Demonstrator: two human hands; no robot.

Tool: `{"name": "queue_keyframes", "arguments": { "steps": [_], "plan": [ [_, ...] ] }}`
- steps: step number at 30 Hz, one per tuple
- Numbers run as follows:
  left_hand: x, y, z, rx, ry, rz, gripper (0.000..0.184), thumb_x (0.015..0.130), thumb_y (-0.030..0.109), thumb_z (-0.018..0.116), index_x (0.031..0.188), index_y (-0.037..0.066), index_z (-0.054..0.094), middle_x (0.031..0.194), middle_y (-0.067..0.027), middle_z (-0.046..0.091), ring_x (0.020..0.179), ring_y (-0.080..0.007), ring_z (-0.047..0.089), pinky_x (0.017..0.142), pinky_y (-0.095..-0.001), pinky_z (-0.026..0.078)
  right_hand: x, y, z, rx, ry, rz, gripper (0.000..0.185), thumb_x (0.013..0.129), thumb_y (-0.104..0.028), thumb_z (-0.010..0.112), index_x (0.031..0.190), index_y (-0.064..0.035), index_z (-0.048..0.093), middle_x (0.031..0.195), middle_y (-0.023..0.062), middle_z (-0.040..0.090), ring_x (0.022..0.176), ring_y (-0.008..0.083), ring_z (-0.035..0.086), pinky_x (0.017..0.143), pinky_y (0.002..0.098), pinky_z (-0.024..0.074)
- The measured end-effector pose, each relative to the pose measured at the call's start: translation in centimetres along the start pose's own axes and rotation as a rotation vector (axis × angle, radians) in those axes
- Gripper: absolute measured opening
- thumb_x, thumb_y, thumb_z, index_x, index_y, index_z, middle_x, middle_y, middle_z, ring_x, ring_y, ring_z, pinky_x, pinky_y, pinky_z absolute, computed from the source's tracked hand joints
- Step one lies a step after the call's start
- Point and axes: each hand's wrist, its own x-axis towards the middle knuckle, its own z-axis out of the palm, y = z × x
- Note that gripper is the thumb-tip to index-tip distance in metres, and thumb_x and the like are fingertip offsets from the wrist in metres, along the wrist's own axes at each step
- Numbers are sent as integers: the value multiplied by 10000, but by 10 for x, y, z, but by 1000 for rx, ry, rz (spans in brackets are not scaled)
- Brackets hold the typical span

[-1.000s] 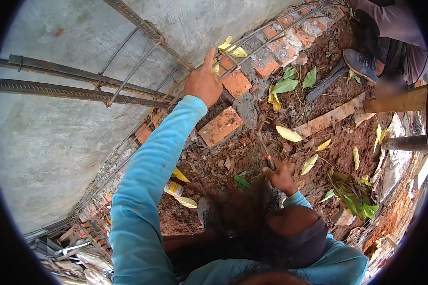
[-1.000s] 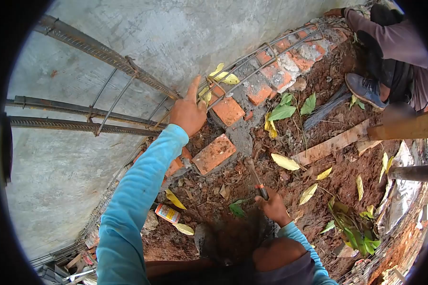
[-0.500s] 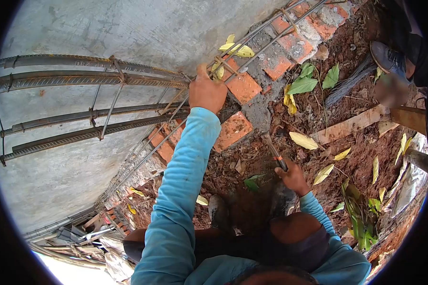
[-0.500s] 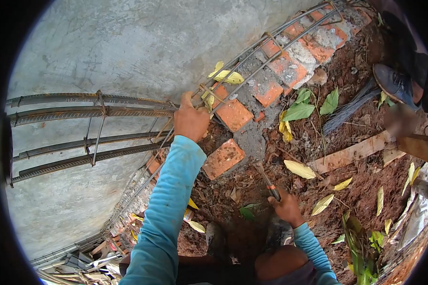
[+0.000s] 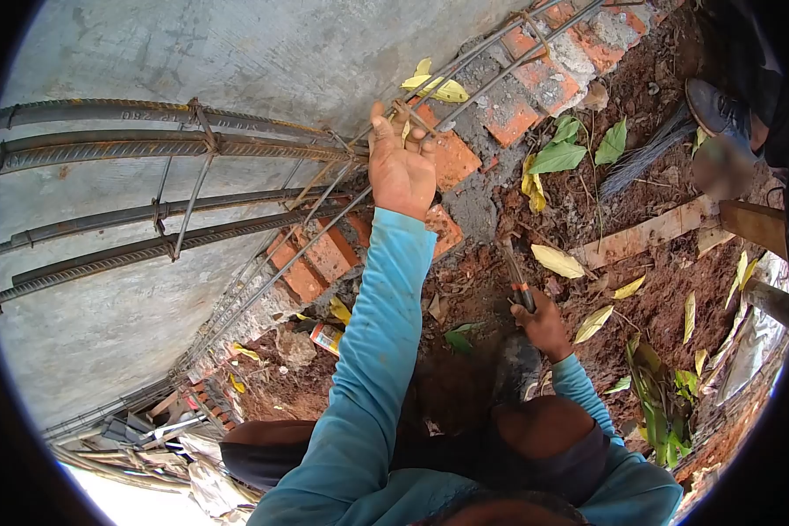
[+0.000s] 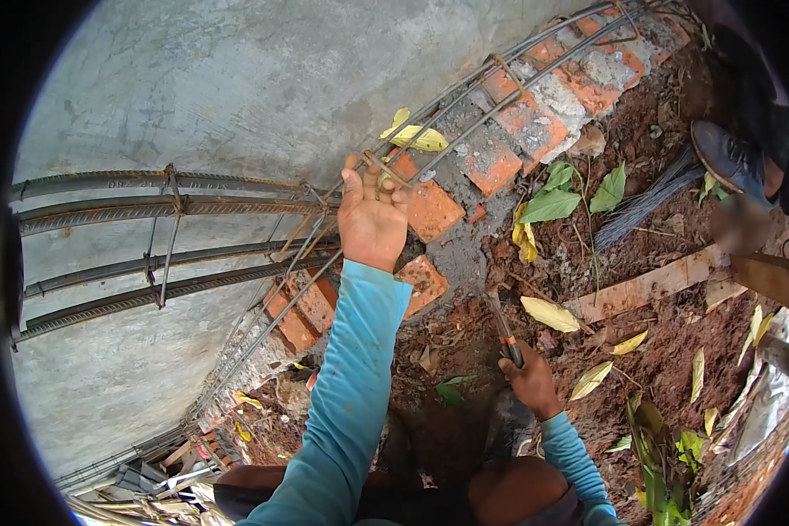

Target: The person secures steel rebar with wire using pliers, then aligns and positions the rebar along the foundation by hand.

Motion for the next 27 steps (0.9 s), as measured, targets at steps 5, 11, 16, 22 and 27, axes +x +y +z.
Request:
{"name": "queue_keyframes", "arguments": {
  "steps": [5,11,16,22,27],
  "plan": [
    [23,-14,-14,66,20,157,465,908,223,682,1307,67,499,1015,-44,575,807,-149,510,723,-297,449,-6,-7,1,-4,-9,14,381,896,-173,689,1246,-52,598,723,78,571,632,164,533,603,333,458],
    [23,-19,-6,219,194,236,296,928,118,641,1192,-9,596,899,-100,647,713,-147,537,656,-298,452,-7,-6,-3,-11,5,-11,374,896,-152,683,1242,-37,597,717,59,567,628,137,534,598,323,460],
    [4,-5,16,392,431,170,196,936,52,604,1108,-34,640,821,-132,679,624,-147,556,543,-290,428,-10,-12,-8,45,2,67,377,891,-166,688,1227,-22,599,729,56,568,642,145,537,610,328,463],
    [-21,45,36,550,261,-179,249,959,133,544,1136,-40,579,740,-21,525,588,-103,438,519,-261,359,-12,-7,-10,24,33,40,388,891,-171,687,1232,-10,594,754,68,575,673,158,536,645,334,470],
    [-3,79,80,899,174,-145,224,932,116,555,1077,-46,611,726,-13,546,596,-99,478,506,-251,364,-15,-8,-7,115,21,96,383,895,-161,677,1241,-19,594,729,64,563,640,142,542,613,336,469]
  ]
}}
